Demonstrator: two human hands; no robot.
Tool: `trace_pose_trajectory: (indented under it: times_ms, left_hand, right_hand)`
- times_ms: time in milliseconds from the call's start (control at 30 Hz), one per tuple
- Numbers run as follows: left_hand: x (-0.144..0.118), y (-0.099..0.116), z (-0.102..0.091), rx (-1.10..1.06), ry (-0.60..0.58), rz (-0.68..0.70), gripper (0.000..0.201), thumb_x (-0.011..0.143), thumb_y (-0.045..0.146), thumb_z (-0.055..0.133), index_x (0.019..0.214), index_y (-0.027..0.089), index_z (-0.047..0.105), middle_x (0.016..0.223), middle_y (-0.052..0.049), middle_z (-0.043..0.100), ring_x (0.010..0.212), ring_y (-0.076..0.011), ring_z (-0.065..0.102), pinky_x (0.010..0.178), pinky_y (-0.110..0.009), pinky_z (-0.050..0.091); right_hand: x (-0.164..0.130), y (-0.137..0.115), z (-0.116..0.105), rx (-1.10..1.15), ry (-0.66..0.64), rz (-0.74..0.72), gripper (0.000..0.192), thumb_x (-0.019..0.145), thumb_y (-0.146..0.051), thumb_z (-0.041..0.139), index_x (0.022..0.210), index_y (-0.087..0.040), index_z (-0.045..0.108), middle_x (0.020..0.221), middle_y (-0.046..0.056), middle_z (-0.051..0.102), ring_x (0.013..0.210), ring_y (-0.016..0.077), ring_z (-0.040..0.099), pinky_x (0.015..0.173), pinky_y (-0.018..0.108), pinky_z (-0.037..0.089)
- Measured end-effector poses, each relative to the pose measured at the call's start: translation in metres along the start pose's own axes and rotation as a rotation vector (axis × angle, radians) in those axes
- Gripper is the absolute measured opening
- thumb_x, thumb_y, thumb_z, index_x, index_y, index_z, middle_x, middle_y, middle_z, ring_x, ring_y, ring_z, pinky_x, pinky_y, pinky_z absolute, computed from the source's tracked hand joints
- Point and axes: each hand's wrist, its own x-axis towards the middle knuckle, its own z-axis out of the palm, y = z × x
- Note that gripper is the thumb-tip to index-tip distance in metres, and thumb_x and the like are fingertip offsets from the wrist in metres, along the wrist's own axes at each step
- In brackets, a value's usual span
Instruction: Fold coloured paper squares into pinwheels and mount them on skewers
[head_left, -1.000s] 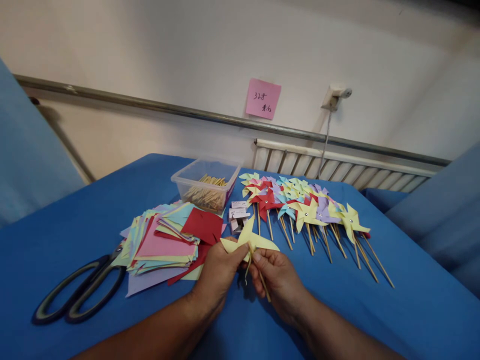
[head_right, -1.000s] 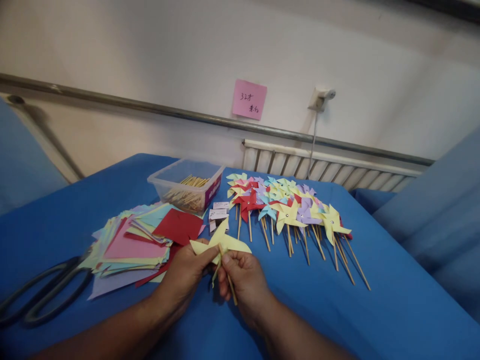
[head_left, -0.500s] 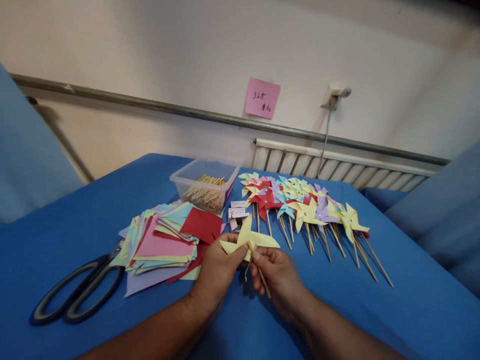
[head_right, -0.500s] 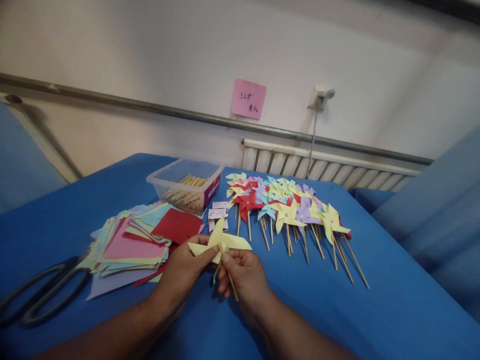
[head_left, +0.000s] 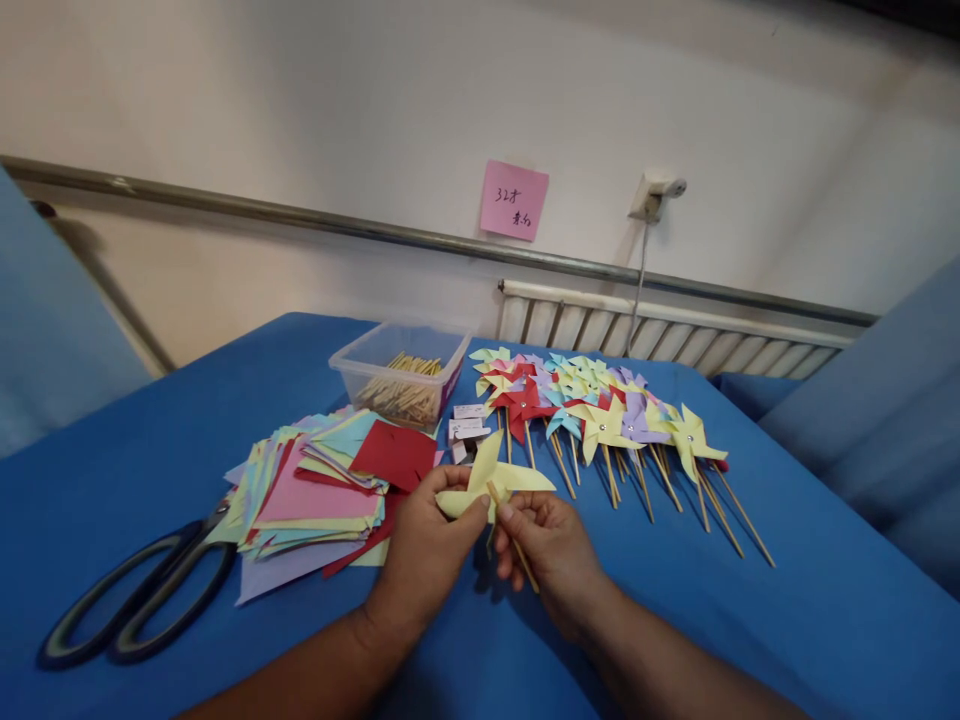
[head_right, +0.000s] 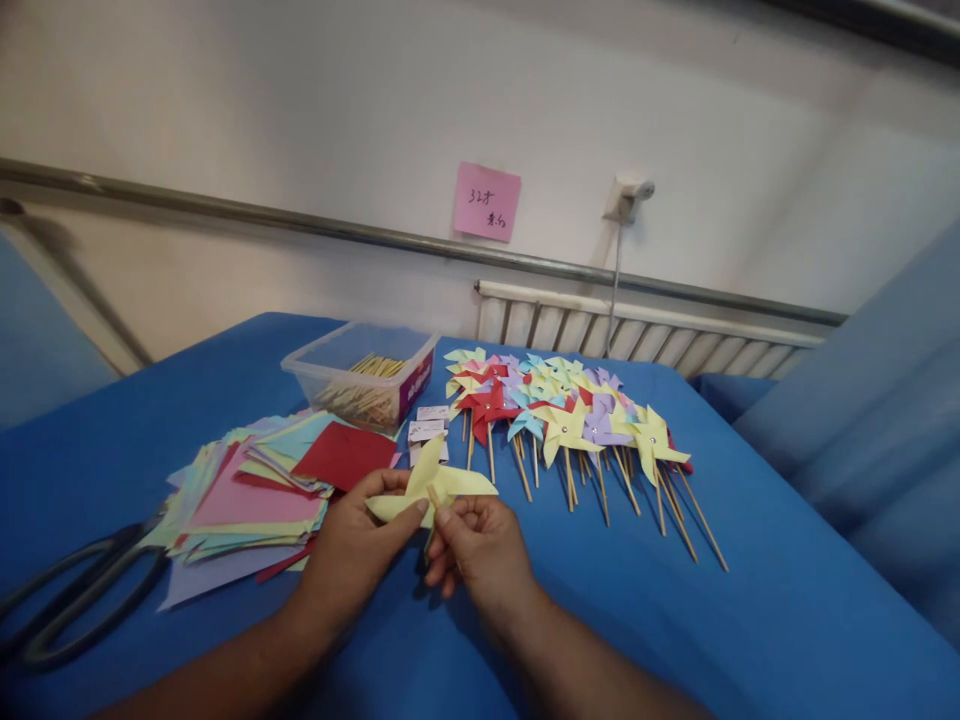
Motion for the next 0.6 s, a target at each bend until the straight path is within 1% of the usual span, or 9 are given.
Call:
trace_pose_trajectory:
  times_ms: [167, 233, 300, 367, 433, 500, 533, 600]
  left_hand:
    - [-0.0005, -0.0011, -0.0002, -0.095, -0.056, -0.022, 0.025, 0.069, 0.03, 0.065, 0.088, 0.016, 0.058, 0.072, 0.0, 0.066, 0.061, -0.0138, 0.058, 0.056, -0.023, 0.044]
    - [-0.0015, -0.0005, 0.0001, -0.135, -0.084, -0.041, 0.028, 0.07, 0.031, 0.065, 0.091, 0.015, 0.058, 0.073, -0.001, 0.066, 0.063, -0.0148, 0.059, 0.057, -0.024, 0.045]
    - [-0.0027, 0.0014, 0.0004, -0.174, -0.095, -0.052, 0.03, 0.069, 0.03, 0.066, 0.093, 0.015, 0.058, 0.076, -0.002, 0.067, 0.066, -0.0156, 0.06, 0.061, -0.025, 0.046]
    - [-0.0038, 0.0039, 0.0001, -0.224, -0.114, -0.047, 0.03, 0.069, 0.029, 0.066, 0.095, 0.015, 0.058, 0.082, -0.003, 0.069, 0.074, -0.0171, 0.062, 0.067, -0.026, 0.047]
    - [-0.0047, 0.0056, -0.0009, -0.277, -0.175, -0.025, 0.03, 0.071, 0.029, 0.064, 0.097, 0.016, 0.058, 0.089, -0.005, 0.069, 0.084, -0.019, 0.062, 0.075, -0.028, 0.047]
    - [-0.0051, 0.0057, -0.0026, -0.297, -0.232, 0.006, 0.029, 0.074, 0.029, 0.062, 0.099, 0.016, 0.057, 0.098, -0.007, 0.068, 0.092, -0.0202, 0.061, 0.082, -0.03, 0.046]
    - [-0.0051, 0.0051, -0.0038, -0.29, -0.236, 0.02, 0.029, 0.075, 0.029, 0.061, 0.1, 0.017, 0.057, 0.101, -0.008, 0.067, 0.095, -0.0205, 0.061, 0.084, -0.031, 0.045]
    - [-0.0039, 0.0033, -0.0061, -0.251, -0.194, 0.043, 0.029, 0.076, 0.029, 0.061, 0.101, 0.017, 0.058, 0.105, -0.008, 0.066, 0.1, -0.0212, 0.059, 0.088, -0.032, 0.043]
  right_hand:
    - [0.003, 0.0014, -0.0013, -0.126, 0.072, -0.024, 0.045, 0.066, -0.058, 0.066, 0.069, -0.018, 0.045, 0.047, -0.005, 0.059, 0.03, 0.0074, 0.05, 0.027, 0.013, 0.03]
    - [0.0027, 0.0005, -0.0015, -0.184, 0.104, -0.047, 0.046, 0.068, -0.06, 0.063, 0.067, -0.018, 0.044, 0.044, -0.006, 0.056, 0.028, 0.0056, 0.046, 0.027, 0.013, 0.027]
    - [0.0019, -0.0007, -0.0018, -0.203, 0.11, -0.083, 0.046, 0.071, -0.06, 0.06, 0.064, -0.018, 0.043, 0.042, -0.007, 0.052, 0.027, 0.0032, 0.039, 0.028, 0.013, 0.023]
    - [0.0013, -0.0016, -0.0024, -0.172, 0.095, -0.124, 0.045, 0.074, -0.058, 0.059, 0.062, -0.018, 0.042, 0.04, -0.009, 0.047, 0.027, 0.0016, 0.032, 0.029, 0.014, 0.02]
    - [0.0014, -0.0019, -0.0031, -0.112, 0.07, -0.138, 0.044, 0.076, -0.056, 0.058, 0.061, -0.018, 0.042, 0.039, -0.01, 0.043, 0.028, 0.0013, 0.028, 0.03, 0.015, 0.018]
    - [0.0022, -0.0019, -0.0038, -0.031, 0.054, -0.105, 0.043, 0.076, -0.056, 0.058, 0.061, -0.018, 0.042, 0.039, -0.01, 0.041, 0.028, 0.0014, 0.025, 0.03, 0.016, 0.016]
    - [0.0025, -0.0021, -0.0041, 0.013, 0.046, -0.076, 0.044, 0.075, -0.056, 0.059, 0.061, -0.018, 0.043, 0.039, -0.01, 0.041, 0.028, 0.0014, 0.024, 0.03, 0.016, 0.015]
    - [0.0025, -0.0034, -0.0044, 0.11, 0.02, -0.002, 0.042, 0.073, -0.056, 0.062, 0.065, -0.018, 0.045, 0.043, -0.01, 0.042, 0.029, 0.0009, 0.024, 0.031, 0.016, 0.013]
